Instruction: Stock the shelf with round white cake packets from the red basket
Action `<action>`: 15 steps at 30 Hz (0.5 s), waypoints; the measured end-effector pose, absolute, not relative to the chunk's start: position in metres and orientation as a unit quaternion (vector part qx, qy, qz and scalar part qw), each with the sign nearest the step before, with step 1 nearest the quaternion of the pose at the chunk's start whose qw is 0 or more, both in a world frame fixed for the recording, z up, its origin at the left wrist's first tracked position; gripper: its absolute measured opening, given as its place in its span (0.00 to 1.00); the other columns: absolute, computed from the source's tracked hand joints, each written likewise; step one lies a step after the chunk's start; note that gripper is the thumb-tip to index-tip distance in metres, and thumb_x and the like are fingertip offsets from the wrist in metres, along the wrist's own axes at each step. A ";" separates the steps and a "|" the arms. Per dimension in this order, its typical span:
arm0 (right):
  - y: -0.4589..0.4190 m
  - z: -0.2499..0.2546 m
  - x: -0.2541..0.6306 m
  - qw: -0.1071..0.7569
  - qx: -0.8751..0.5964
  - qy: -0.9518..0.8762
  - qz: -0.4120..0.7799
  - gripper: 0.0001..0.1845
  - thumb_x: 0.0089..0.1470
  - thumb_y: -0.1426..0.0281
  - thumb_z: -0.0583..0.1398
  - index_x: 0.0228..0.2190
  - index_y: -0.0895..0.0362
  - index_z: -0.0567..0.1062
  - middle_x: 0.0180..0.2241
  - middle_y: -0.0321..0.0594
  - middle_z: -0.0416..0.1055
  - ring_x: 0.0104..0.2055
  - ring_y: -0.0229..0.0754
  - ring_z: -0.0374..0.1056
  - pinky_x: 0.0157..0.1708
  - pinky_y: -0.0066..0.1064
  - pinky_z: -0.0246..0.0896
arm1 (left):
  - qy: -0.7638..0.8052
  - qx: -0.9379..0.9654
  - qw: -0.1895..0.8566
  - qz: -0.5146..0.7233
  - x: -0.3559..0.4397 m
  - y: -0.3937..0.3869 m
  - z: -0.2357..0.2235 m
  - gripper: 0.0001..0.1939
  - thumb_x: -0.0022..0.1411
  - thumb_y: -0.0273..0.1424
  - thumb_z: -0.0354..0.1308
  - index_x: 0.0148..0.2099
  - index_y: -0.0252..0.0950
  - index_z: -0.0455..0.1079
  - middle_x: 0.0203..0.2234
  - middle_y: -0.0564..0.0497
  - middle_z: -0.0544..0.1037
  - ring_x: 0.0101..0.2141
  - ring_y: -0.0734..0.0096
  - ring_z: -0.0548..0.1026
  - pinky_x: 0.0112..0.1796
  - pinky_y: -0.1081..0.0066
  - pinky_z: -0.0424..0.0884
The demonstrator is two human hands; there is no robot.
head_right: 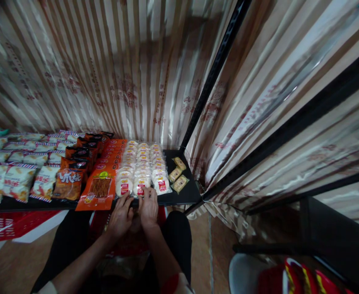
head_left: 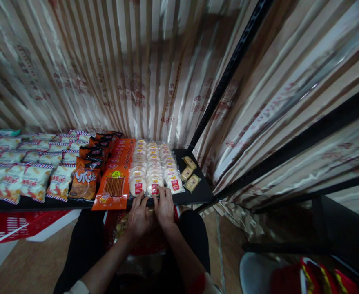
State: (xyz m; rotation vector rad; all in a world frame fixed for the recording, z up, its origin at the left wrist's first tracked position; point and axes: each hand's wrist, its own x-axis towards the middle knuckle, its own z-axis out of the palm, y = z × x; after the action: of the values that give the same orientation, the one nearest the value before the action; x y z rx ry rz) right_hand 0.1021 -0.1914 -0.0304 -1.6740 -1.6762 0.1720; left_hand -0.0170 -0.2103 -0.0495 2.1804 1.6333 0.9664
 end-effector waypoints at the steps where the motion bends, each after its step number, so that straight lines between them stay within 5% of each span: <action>1: -0.190 -0.031 0.102 0.374 -0.652 -0.655 0.070 0.16 0.52 0.73 0.53 0.44 0.54 0.68 0.40 0.44 0.62 0.44 0.44 0.61 0.44 0.37 0.61 | 0.559 0.752 0.127 0.327 -0.017 -0.210 -0.049 0.20 0.54 0.22 0.45 0.49 0.30 0.65 0.54 0.40 0.64 0.54 0.57 0.61 0.52 0.55 0.62; 15: -0.186 -0.036 0.100 0.388 -0.650 -0.649 0.082 0.14 0.53 0.73 0.52 0.43 0.57 0.69 0.41 0.46 0.62 0.45 0.44 0.60 0.46 0.36 0.60 | 0.553 0.764 0.109 0.313 -0.019 -0.212 -0.045 0.19 0.54 0.21 0.44 0.47 0.29 0.67 0.50 0.40 0.66 0.51 0.58 0.63 0.51 0.59 0.64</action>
State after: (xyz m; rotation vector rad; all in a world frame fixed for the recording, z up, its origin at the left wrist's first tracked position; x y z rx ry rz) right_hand 0.0996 -0.1862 -0.0360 -1.6533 -1.6502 0.2077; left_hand -0.0193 -0.2117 -0.0454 2.2480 1.6256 0.9218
